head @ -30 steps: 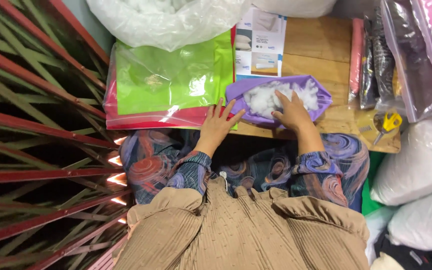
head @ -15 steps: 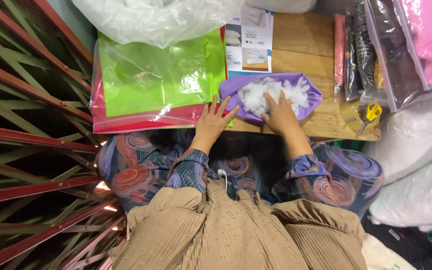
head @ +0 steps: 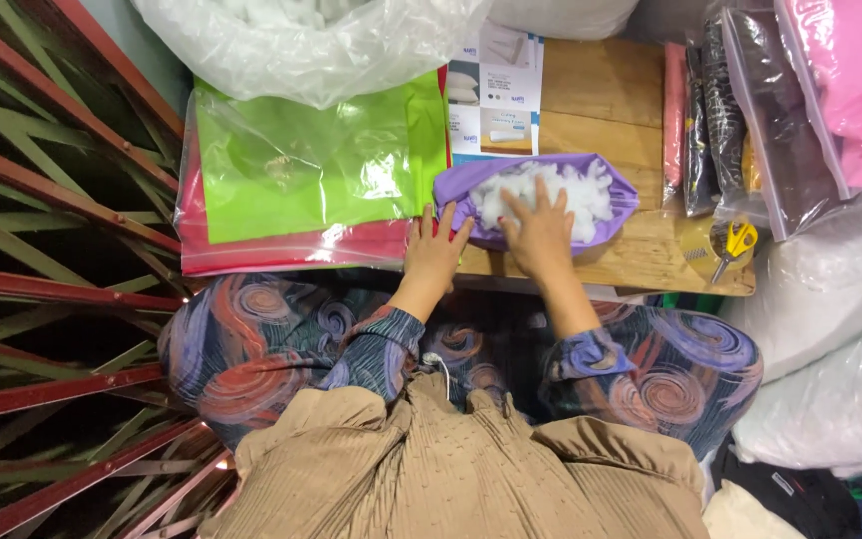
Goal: Stuffing a small purple cushion cover with white polyester fiberfill from a large bag.
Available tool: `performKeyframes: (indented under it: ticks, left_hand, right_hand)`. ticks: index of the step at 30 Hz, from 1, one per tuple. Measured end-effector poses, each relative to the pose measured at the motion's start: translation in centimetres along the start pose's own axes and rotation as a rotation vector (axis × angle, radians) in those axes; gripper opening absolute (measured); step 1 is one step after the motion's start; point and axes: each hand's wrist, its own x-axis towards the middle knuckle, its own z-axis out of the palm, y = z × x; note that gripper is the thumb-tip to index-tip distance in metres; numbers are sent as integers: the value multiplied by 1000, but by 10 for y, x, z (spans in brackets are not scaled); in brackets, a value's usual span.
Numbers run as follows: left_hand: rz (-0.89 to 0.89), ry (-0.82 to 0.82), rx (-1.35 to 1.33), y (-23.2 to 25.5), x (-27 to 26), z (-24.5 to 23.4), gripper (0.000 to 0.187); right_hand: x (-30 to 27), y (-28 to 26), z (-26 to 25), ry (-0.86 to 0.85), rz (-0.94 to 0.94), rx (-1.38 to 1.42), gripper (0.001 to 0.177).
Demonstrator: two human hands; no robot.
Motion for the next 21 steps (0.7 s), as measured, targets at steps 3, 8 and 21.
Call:
performKeyframes:
  ticks: [3,8,21]
  left_hand:
    - [-43,-56,-70,13,7,-18,128]
    - [-22,43,-130,30,45,-32,63]
    - [-62,401,-379,-123,76,-284,27]
  right_hand:
    - [13,22,45,-52,-31,-188,48]
    - [20,34,27,-49,-28,-100,48]
    - [120,-136,-109,453,-625,235,28]
